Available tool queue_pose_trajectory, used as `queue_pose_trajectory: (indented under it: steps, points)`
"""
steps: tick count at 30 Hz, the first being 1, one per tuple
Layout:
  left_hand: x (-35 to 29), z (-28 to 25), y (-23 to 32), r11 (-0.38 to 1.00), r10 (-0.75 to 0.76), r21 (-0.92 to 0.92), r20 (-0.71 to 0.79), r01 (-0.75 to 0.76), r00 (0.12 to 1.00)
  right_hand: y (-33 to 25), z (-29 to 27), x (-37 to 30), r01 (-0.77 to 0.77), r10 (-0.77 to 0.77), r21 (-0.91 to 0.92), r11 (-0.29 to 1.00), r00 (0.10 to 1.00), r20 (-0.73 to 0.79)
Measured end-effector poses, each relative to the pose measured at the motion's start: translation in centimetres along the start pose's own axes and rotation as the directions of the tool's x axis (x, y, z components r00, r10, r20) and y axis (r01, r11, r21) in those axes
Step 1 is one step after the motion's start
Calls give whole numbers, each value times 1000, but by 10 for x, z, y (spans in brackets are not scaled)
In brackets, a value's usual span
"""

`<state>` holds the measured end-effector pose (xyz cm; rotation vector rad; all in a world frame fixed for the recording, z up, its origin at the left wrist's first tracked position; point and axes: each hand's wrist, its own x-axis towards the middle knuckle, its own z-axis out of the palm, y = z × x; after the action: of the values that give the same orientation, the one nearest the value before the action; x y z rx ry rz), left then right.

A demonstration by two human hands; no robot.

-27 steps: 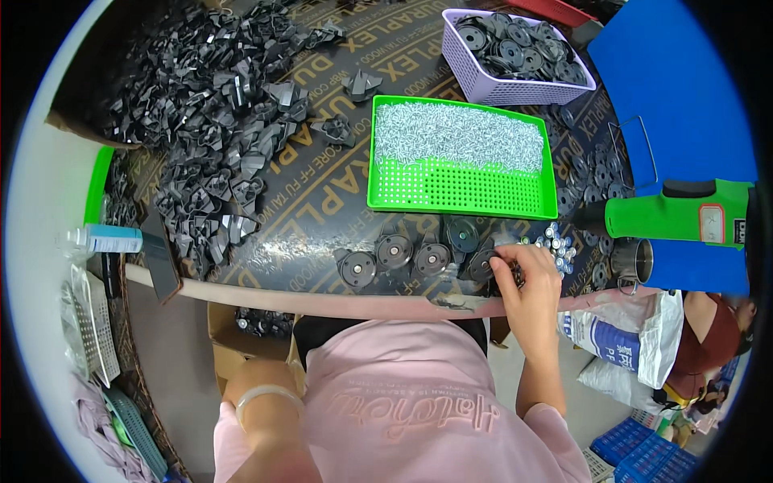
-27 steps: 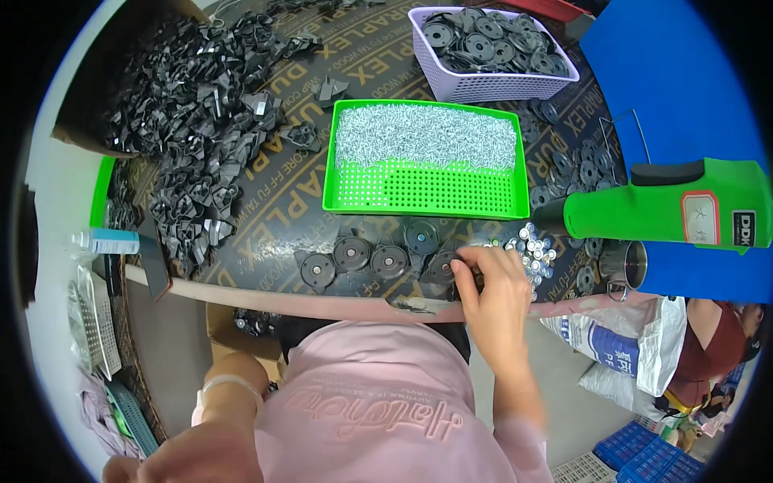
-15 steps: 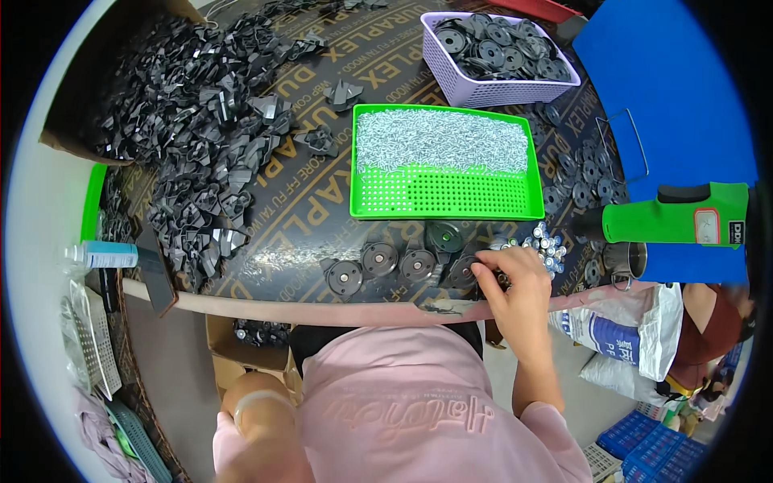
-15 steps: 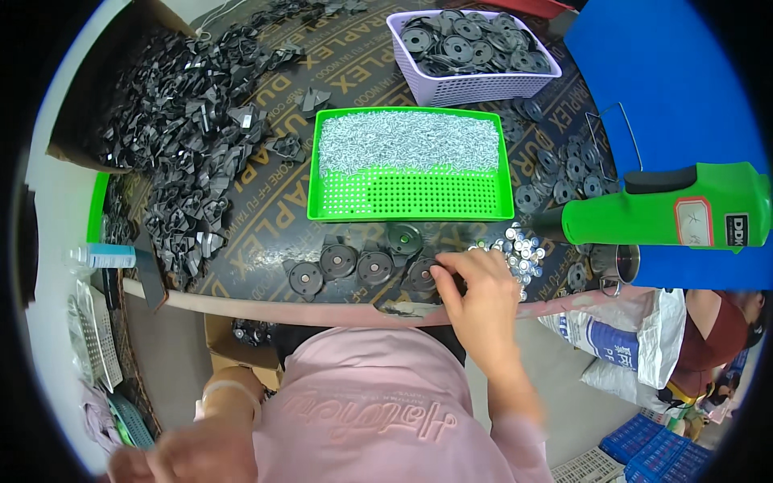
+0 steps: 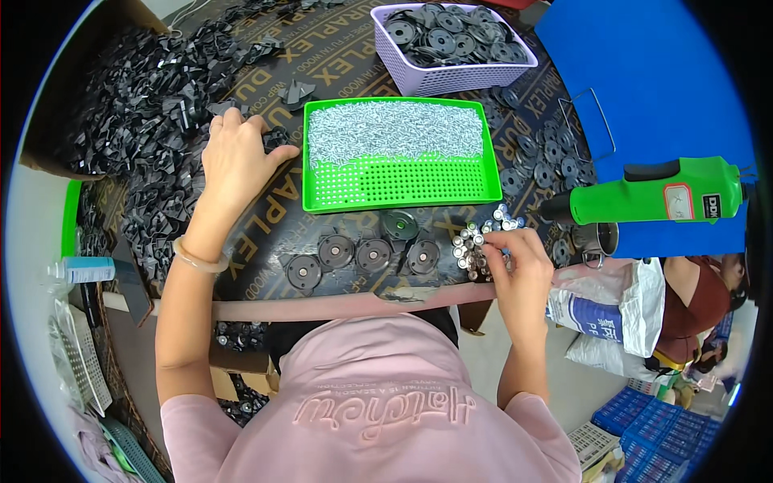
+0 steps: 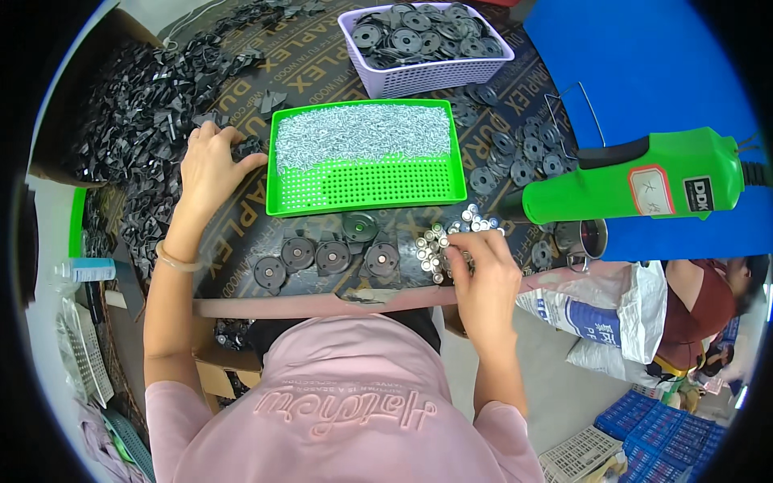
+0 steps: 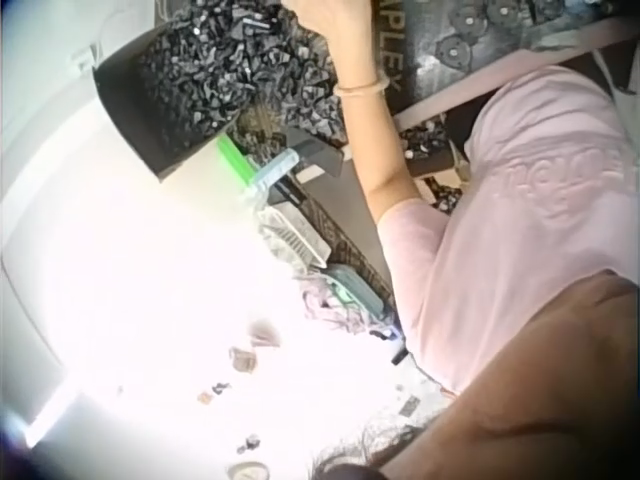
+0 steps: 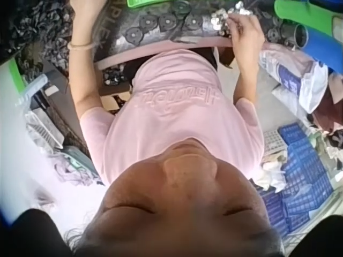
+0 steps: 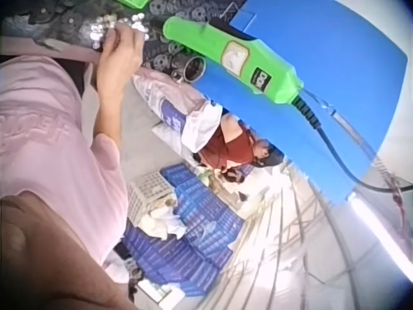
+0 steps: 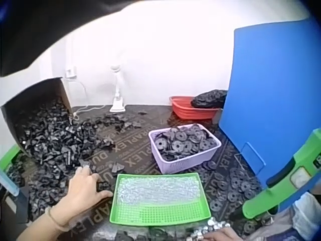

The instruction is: Assembling small plastic and metal components for toys using an electric screwdriver at a factory workbench.

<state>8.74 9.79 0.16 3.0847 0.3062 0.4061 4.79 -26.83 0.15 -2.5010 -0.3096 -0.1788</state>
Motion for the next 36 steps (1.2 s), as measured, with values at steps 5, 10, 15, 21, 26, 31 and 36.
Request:
queue_pose_trajectory:
  steps: [5,10,15,21,26,31,36]
  points:
    - [-3,5,2,996,50,-70,-54,-53,997,-5,16,3,143,-143,-11,990,989,31]
    - [-3,8,2,981,54,-185,-72,-66,996,-5,19,4,172,-169,-53,984,983,67]
    - [-2,8,-9,929,-15,-369,-98,-23,995,0,17,1,119,-118,-11,993,991,60]
    - [-18,-19,-11,714,-172,-688,13,134,985,7,4,-1,34,-34,-4,999,999,33]
    - [-61,-56,20,335,-99,-923,165,189,981,-2,6,-5,168,-163,-77,983,984,71]
    - [-104,-61,45,223,-53,-951,207,214,977,0,15,-8,178,-171,-111,978,983,73]
    - [-127,-59,57,21,121,-946,322,322,939,3,11,-6,104,-106,48,993,994,35]
